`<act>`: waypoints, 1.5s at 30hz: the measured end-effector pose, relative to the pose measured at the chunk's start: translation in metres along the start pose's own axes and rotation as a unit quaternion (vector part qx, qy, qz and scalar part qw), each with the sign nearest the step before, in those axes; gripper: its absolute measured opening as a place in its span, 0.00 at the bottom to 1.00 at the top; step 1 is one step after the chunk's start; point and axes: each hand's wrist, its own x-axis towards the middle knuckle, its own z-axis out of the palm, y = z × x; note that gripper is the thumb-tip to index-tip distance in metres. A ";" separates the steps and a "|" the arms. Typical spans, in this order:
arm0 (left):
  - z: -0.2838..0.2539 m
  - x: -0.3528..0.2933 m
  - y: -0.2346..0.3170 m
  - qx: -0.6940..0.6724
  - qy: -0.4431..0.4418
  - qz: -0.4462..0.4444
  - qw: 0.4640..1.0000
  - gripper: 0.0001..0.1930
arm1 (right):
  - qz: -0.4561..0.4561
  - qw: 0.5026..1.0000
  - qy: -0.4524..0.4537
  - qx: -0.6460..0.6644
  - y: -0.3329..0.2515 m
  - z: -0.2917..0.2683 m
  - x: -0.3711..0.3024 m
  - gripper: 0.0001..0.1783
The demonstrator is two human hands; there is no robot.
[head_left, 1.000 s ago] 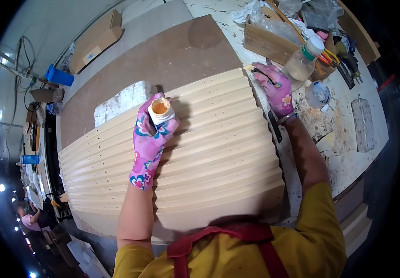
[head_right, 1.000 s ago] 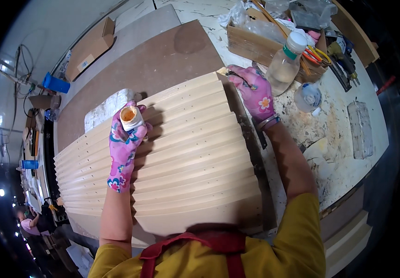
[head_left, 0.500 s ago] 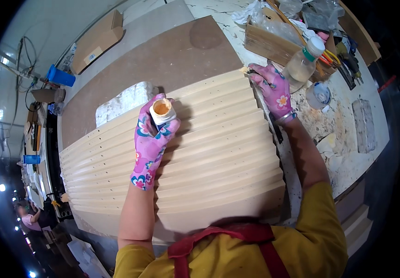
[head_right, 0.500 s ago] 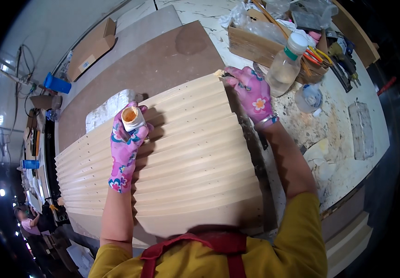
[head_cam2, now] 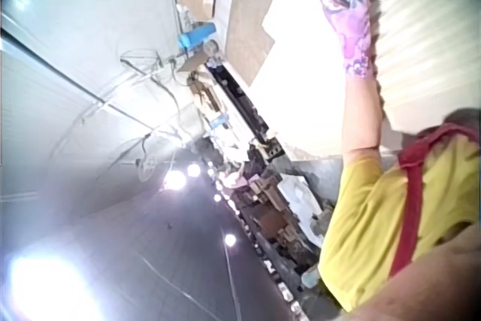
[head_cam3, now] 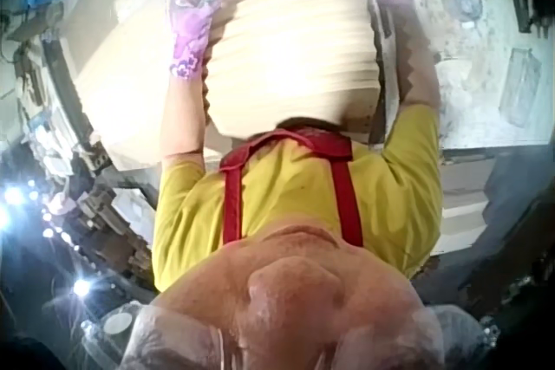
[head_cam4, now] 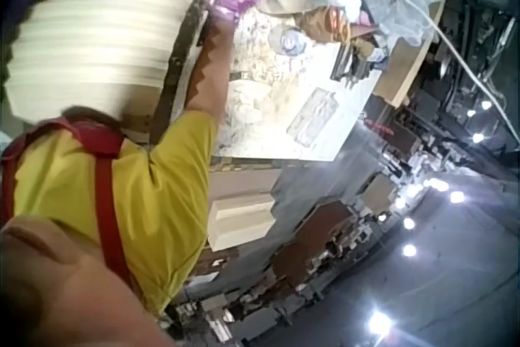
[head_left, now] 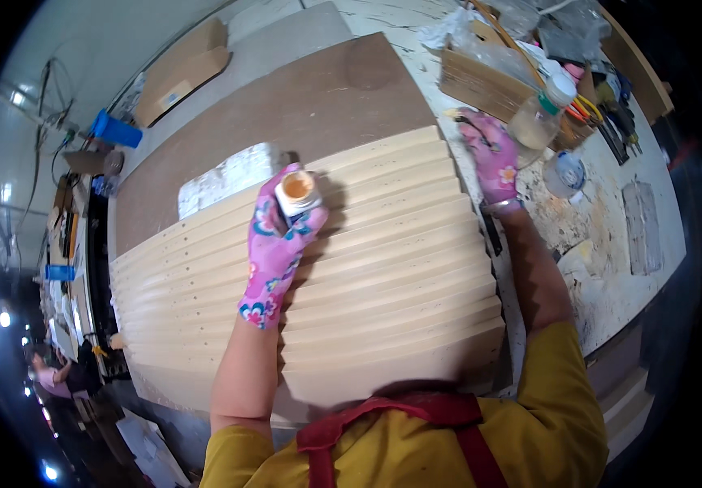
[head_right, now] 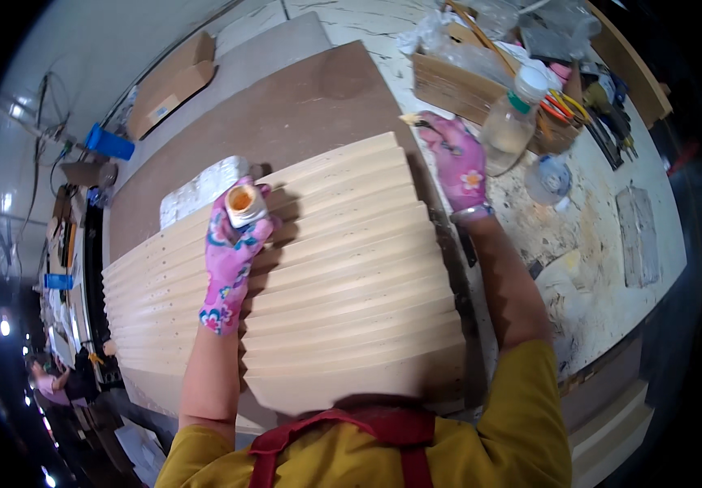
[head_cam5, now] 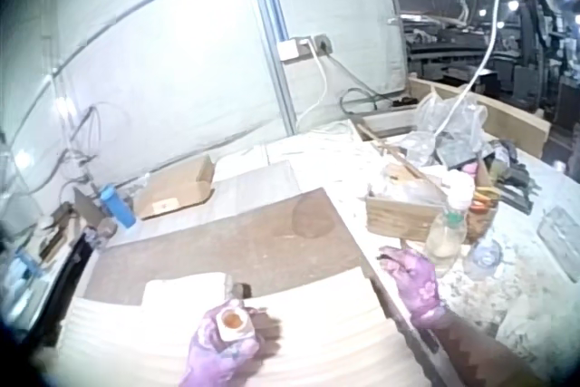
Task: The person applies a liquid finish to a stack of light-colored wooden boards using a small brush and a sponge. They dip the brush into a container of finish and apply it to the edges and surfaces of the boards, then use a sponge to spread the finish evenly across the boards.
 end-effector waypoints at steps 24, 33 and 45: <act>-0.145 -0.203 0.017 0.028 0.128 0.086 0.988 0.32 | 0.124 0.968 -0.152 0.159 -0.167 -0.033 -0.106 0.21; -0.242 -0.272 -0.004 0.021 0.118 0.120 0.985 0.32 | 0.161 0.939 -0.223 0.208 -0.278 0.083 -0.176 0.21; -0.380 -0.316 -0.027 0.167 0.071 0.155 0.971 0.28 | 0.023 0.903 -0.424 0.056 -0.504 0.326 -0.196 0.15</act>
